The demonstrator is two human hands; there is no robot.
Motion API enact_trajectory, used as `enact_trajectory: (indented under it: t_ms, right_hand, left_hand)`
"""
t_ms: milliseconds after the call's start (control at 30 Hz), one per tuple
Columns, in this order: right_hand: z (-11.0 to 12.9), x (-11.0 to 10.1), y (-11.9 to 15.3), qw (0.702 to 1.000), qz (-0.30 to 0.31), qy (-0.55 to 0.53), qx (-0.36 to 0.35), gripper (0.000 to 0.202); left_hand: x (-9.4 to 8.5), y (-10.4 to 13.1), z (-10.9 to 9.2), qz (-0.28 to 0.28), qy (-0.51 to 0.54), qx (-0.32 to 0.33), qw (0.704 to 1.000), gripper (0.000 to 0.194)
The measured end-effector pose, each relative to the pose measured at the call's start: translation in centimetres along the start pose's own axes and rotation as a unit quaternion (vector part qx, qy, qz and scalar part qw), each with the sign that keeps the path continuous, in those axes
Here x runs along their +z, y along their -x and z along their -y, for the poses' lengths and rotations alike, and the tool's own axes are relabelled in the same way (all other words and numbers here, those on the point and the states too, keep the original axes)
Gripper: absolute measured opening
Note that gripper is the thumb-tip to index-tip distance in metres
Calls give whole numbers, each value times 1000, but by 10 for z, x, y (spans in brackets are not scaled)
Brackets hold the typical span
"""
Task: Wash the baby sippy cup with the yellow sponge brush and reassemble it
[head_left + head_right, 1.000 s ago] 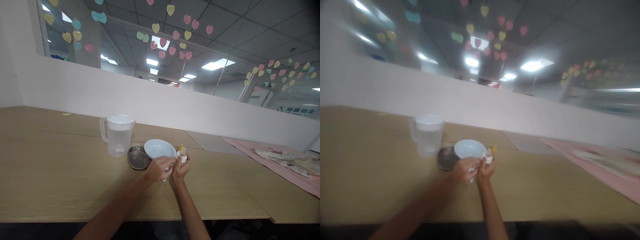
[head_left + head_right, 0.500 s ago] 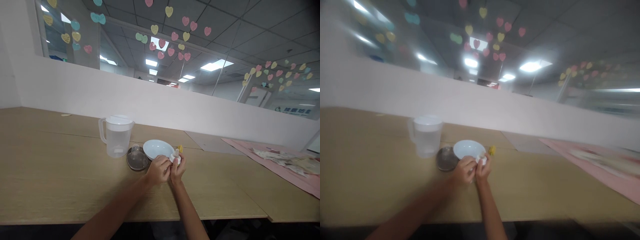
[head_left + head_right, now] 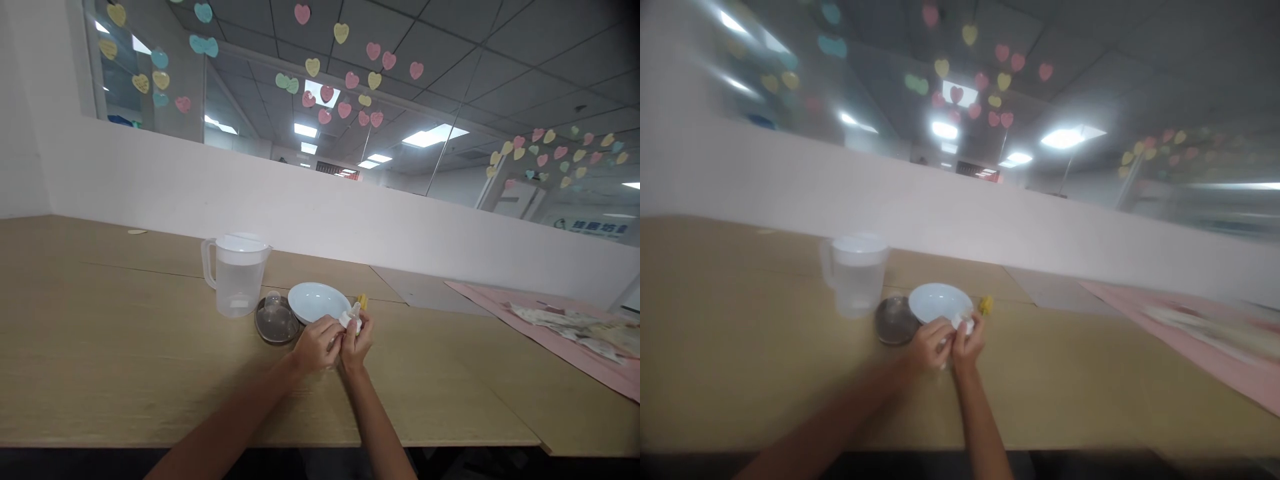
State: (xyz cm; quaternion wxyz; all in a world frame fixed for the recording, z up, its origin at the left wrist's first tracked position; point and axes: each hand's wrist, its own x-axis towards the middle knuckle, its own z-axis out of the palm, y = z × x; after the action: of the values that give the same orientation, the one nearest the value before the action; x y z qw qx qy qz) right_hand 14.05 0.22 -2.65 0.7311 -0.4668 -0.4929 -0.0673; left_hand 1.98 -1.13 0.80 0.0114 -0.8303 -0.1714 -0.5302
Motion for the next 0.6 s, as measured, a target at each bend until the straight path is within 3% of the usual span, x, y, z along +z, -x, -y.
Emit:
enact_trajectory:
  t_ms: [200,367,600]
  right_hand:
    - [-2,3,1,1000,22,4,-13,34]
    - [-1,2,1,999,17,12,-26,36]
    - [6,2,3,999,6,-40,-11,37]
  left_hand:
    - [5,4,8,-127,55,-115,984,14]
    - [9,6,10,-147,72,-112,980,23]
    - [9,7,5,-131,118,-134,975,30]
